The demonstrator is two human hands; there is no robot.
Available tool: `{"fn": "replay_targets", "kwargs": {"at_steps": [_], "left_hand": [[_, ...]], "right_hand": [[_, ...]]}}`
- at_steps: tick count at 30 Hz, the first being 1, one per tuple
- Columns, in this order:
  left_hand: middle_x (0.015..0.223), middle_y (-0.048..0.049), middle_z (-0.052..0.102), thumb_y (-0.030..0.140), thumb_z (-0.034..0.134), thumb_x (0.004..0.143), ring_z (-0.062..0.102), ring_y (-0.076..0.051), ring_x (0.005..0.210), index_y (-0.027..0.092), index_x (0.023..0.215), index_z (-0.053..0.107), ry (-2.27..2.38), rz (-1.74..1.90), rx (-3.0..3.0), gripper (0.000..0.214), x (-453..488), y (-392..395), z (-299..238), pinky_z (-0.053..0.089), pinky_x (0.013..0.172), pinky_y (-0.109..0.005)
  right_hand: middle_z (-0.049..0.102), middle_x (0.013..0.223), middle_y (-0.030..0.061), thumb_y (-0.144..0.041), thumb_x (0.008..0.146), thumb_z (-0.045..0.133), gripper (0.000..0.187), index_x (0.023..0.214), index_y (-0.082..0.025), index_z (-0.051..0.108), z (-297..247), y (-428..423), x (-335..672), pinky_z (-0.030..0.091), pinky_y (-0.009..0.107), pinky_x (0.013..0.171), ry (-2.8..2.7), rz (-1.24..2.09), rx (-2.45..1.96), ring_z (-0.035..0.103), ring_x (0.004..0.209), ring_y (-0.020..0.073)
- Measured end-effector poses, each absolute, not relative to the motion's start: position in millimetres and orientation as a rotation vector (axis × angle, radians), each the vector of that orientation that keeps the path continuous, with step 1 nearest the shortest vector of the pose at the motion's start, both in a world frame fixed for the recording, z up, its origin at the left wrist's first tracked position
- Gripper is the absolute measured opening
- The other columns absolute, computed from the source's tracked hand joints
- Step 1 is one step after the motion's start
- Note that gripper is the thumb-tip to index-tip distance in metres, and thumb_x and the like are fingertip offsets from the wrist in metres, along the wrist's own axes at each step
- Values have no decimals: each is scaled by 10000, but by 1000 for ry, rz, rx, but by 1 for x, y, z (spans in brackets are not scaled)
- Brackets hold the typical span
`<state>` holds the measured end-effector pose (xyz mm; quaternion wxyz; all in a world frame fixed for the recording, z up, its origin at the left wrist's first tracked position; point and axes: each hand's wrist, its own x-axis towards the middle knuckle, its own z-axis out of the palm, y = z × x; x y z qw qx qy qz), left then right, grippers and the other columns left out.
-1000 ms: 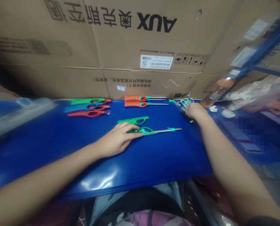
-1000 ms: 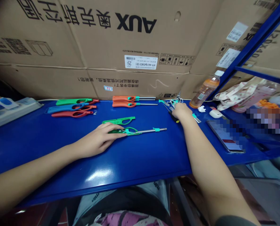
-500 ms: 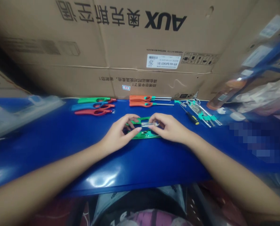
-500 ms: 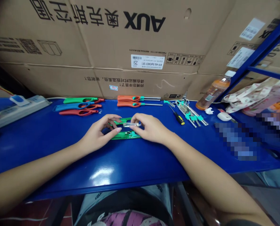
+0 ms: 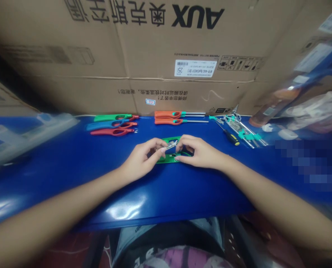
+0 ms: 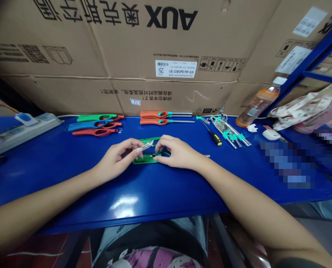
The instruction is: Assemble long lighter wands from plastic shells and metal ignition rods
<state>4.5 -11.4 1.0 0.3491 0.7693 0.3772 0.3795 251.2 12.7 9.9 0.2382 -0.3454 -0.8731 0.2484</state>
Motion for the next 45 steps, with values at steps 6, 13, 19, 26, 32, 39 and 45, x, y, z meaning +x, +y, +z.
{"fn": "replay_targets", "kwargs": {"at_steps": [6, 13, 19, 26, 32, 39, 45], "left_hand": [[807, -18, 665, 420, 535, 1013, 576, -114, 663, 153, 1082, 592, 894, 933, 1833, 282, 4, -9, -4, 484, 641, -231], [683, 16, 595, 398, 532, 983, 456, -85, 522, 147, 989, 651, 998, 786, 1848, 278, 1, -7, 2, 360, 490, -197], [737, -29, 683, 393, 562, 946, 449, -66, 420, 131, 985, 669, 1057, 639, 1689, 285, 6, -9, 7, 347, 416, -190], [706, -28, 679, 362, 598, 920, 436, -56, 401, 116, 990, 676, 1045, 638, 1620, 267, 5, -4, 5, 333, 399, -180], [675, -22, 668, 345, 631, 895, 422, -51, 384, 110, 963, 676, 1030, 641, 1570, 249, 6, -2, 5, 310, 382, -176], [648, -7, 661, 335, 687, 851, 413, -49, 367, 115, 946, 683, 1020, 643, 1520, 239, 5, -2, 6, 301, 367, -180], [634, 1, 652, 324, 669, 854, 414, -48, 360, 119, 936, 681, 1023, 648, 1513, 222, 6, -2, 5, 303, 359, -177]], "right_hand": [[643, 957, 44, -196, 873, 685, 29, 895, -177, 688, 11, 12, 250, 430, 277, 737, -2442, 770, -954, 574, 827, 152], [536, 577, -66, -301, 834, 722, 147, 867, -170, 663, 16, 12, 250, 363, 218, 485, -2205, 1212, -1214, 442, 478, 75], [580, 579, -59, -328, 803, 761, 215, 860, -177, 618, 15, 12, 247, 528, 226, 467, -1967, 1586, -1169, 570, 490, 93], [594, 617, -51, -423, 834, 752, 280, 876, -169, 640, 11, 18, 249, 553, 216, 460, -2004, 1602, -1112, 576, 487, 79], [600, 567, -56, -453, 832, 762, 320, 929, -159, 679, 12, 19, 252, 554, 212, 469, -2025, 1629, -1130, 589, 473, 84], [610, 537, -61, -424, 800, 796, 329, 941, -150, 682, 11, 20, 253, 511, 197, 424, -2000, 1648, -1113, 582, 433, 82], [606, 508, -65, -437, 809, 788, 321, 893, -163, 643, 11, 18, 250, 495, 203, 388, -1940, 1681, -1116, 579, 401, 95]]}}
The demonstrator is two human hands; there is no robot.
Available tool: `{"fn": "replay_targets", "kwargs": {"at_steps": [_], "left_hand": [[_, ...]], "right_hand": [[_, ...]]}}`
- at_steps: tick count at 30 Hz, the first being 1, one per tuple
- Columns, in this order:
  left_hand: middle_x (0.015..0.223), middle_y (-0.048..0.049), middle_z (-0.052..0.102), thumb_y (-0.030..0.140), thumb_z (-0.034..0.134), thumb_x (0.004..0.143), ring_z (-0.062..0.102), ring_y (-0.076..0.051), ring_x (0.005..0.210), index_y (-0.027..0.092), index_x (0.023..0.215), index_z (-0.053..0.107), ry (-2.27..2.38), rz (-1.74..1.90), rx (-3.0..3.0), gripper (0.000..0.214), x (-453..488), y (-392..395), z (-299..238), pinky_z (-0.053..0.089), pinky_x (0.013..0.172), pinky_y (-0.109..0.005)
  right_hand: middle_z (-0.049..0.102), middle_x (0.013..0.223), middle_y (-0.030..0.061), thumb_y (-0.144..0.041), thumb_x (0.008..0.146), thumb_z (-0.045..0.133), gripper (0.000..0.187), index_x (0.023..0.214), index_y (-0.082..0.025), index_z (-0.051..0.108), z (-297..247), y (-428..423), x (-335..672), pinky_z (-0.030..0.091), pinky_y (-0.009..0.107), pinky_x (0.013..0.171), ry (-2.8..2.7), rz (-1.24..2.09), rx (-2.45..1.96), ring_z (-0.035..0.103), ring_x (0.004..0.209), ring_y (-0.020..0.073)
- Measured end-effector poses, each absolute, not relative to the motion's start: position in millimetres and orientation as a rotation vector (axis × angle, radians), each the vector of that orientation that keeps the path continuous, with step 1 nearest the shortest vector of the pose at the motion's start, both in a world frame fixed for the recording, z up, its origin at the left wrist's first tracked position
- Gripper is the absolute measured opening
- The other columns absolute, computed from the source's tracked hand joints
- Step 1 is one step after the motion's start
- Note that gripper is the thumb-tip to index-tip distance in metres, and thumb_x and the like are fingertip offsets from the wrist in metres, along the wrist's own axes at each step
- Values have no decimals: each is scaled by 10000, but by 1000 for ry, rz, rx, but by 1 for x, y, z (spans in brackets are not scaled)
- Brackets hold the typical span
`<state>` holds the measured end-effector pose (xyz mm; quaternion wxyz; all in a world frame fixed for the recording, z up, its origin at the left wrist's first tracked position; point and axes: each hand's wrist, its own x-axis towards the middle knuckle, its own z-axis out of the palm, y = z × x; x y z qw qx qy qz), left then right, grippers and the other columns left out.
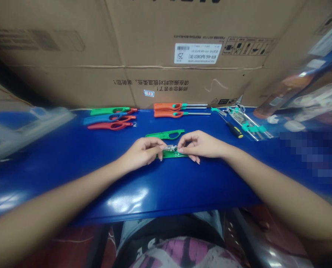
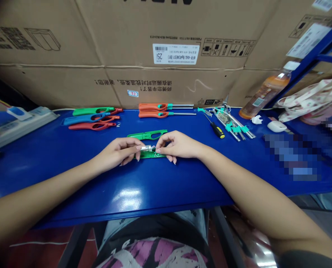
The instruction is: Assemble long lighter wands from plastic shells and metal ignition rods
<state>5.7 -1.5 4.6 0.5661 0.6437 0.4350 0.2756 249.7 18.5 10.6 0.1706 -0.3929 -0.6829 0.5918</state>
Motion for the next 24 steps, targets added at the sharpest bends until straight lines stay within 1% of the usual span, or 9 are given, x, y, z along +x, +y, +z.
{"fn": "replay_targets", "kwargs": {"at_steps": [5, 11, 24], "left_hand": [[645, -7, 662, 314, 645, 867, 420, -48, 358, 112, 939, 674, 1032, 640, 1519, 217, 6, -1, 5, 306, 362, -174], [636, -7, 660, 309, 651, 863, 422, -53, 357, 112, 936, 675, 1033, 636, 1527, 211, 6, -2, 6, 304, 360, -177], [629, -5, 645, 284, 595, 885, 420, -49, 362, 89, 960, 674, 1028, 599, 1554, 224, 6, -2, 7, 305, 372, -170]], "right_hand": [[618, 510, -52, -498, 860, 729, 347, 878, -163, 637, 14, 18, 250, 502, 196, 415, -1970, 1680, -1127, 587, 411, 90], [607, 514, -65, -486, 831, 764, 353, 915, -158, 666, 11, 19, 251, 507, 195, 414, -1994, 1682, -1127, 587, 413, 88], [585, 502, -64, -442, 799, 779, 346, 928, -133, 692, 8, 19, 251, 501, 194, 410, -2016, 1671, -1120, 563, 417, 85]]}}
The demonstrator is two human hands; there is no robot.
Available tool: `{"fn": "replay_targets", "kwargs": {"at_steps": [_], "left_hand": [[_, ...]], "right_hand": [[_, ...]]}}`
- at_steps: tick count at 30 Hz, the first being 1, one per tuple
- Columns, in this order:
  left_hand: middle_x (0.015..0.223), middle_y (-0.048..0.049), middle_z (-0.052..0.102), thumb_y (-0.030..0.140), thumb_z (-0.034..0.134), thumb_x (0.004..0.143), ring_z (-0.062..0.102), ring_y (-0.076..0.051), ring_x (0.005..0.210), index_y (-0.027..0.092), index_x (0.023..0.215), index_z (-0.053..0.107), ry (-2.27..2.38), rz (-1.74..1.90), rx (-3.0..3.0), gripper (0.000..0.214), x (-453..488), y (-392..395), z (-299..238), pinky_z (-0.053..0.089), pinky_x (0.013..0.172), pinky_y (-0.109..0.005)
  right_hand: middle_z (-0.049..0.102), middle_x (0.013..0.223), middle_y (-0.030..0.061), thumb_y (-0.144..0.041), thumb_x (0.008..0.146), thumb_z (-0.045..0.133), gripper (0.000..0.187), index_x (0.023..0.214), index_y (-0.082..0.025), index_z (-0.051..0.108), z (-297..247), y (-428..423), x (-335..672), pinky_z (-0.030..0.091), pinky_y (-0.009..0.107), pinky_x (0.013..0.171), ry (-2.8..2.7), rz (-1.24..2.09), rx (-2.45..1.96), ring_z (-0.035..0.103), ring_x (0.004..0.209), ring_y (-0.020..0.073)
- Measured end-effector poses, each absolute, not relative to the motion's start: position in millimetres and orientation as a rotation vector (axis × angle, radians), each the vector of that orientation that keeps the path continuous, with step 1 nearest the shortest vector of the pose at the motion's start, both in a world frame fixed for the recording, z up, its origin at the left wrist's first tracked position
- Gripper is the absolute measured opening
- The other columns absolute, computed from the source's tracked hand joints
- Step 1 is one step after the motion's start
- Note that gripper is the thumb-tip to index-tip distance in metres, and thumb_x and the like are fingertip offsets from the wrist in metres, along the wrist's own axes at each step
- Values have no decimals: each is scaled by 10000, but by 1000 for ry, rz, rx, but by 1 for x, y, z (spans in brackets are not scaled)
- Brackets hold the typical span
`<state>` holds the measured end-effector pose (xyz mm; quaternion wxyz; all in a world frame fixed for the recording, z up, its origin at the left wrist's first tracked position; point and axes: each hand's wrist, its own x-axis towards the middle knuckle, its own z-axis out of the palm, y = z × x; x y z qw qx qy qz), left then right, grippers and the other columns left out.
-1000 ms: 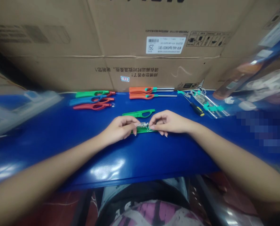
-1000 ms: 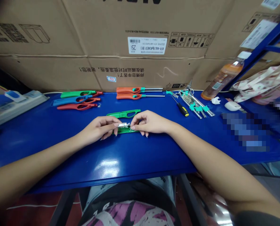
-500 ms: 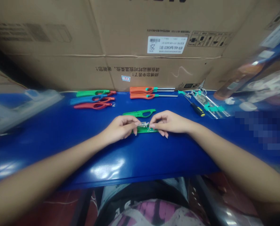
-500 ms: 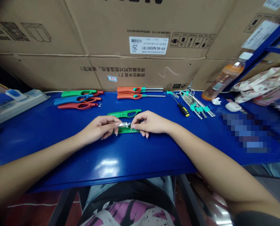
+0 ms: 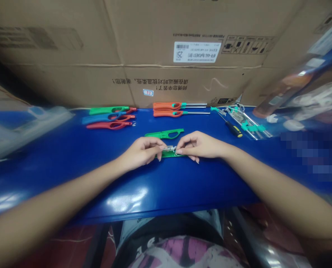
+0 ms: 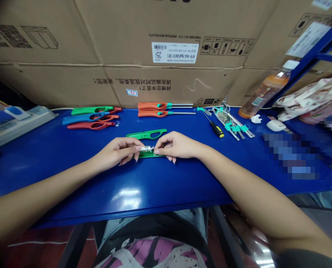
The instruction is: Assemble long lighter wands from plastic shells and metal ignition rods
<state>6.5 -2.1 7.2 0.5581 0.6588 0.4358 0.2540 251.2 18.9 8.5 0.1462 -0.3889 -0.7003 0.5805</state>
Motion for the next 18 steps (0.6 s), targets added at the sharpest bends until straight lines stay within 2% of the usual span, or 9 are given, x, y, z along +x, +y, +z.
{"fn": "replay_targets", "kwargs": {"at_steps": [18], "left_hand": [[606, 9, 619, 273, 593, 894, 416, -49, 365, 97, 934, 679, 1042, 613, 1567, 201, 7, -3, 8, 303, 379, -171]], "right_hand": [[566, 501, -61, -438, 839, 741, 344, 969, -120, 736, 10, 18, 251, 471, 188, 387, -2038, 1623, -1136, 534, 415, 80]]}}
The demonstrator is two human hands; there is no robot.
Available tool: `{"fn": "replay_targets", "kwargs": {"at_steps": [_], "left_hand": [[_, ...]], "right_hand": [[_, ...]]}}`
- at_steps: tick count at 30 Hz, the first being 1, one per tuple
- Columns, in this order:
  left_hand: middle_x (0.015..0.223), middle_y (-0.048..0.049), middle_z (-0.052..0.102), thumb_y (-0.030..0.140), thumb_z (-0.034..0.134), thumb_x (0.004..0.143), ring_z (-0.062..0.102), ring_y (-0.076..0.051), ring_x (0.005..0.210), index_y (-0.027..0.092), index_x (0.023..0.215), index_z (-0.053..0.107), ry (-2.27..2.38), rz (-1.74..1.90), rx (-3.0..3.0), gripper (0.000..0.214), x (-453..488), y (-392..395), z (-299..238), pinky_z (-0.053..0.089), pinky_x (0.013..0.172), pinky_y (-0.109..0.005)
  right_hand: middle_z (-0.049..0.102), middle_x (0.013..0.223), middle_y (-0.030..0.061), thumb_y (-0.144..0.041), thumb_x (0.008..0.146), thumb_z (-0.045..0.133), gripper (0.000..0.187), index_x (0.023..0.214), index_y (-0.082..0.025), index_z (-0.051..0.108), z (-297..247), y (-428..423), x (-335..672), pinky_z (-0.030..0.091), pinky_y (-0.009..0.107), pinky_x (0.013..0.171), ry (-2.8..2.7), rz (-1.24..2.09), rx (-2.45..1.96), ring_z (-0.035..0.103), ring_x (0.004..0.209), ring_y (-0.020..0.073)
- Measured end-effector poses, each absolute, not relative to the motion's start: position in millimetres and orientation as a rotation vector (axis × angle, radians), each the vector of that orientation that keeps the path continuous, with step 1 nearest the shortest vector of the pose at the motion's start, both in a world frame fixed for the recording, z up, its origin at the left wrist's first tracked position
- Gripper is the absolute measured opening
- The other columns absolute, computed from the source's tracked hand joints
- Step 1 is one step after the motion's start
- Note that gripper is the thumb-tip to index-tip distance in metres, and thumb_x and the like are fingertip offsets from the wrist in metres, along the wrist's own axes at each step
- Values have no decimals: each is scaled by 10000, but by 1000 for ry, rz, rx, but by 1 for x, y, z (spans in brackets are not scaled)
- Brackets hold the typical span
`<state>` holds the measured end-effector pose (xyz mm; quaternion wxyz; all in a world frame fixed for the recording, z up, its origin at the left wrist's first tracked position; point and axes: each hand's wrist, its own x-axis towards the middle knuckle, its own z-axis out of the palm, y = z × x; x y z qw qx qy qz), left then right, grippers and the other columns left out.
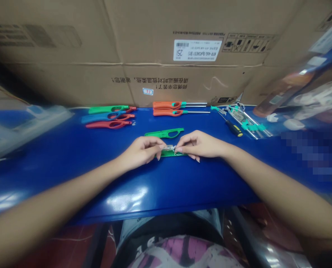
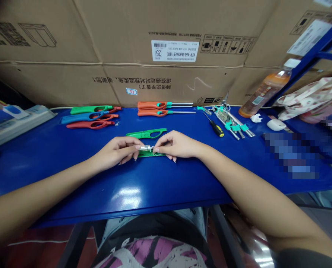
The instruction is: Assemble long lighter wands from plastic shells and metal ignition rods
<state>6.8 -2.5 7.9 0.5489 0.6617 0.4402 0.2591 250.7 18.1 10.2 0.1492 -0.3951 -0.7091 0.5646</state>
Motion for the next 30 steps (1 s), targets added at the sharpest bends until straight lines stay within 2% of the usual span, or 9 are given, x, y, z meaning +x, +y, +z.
{"fn": "replay_targets", "kwargs": {"at_steps": [21, 30], "left_hand": [[620, 12, 611, 343, 602, 923, 409, -55, 399, 107, 967, 704, 1070, 595, 1665, 260, 5, -3, 4, 303, 386, -174], [618, 12, 631, 367, 608, 912, 407, -68, 444, 119, 970, 716, 1070, 590, 1719, 276, 6, -4, 5, 318, 437, -189]], "right_hand": [[545, 491, -71, -431, 842, 738, 316, 917, -126, 710, 12, 17, 250, 440, 182, 392, -2057, 1597, -1165, 514, 396, 71], [535, 485, -75, -419, 842, 739, 288, 881, -137, 697, 10, 17, 250, 433, 184, 387, -2059, 1584, -1136, 505, 387, 70]]}}
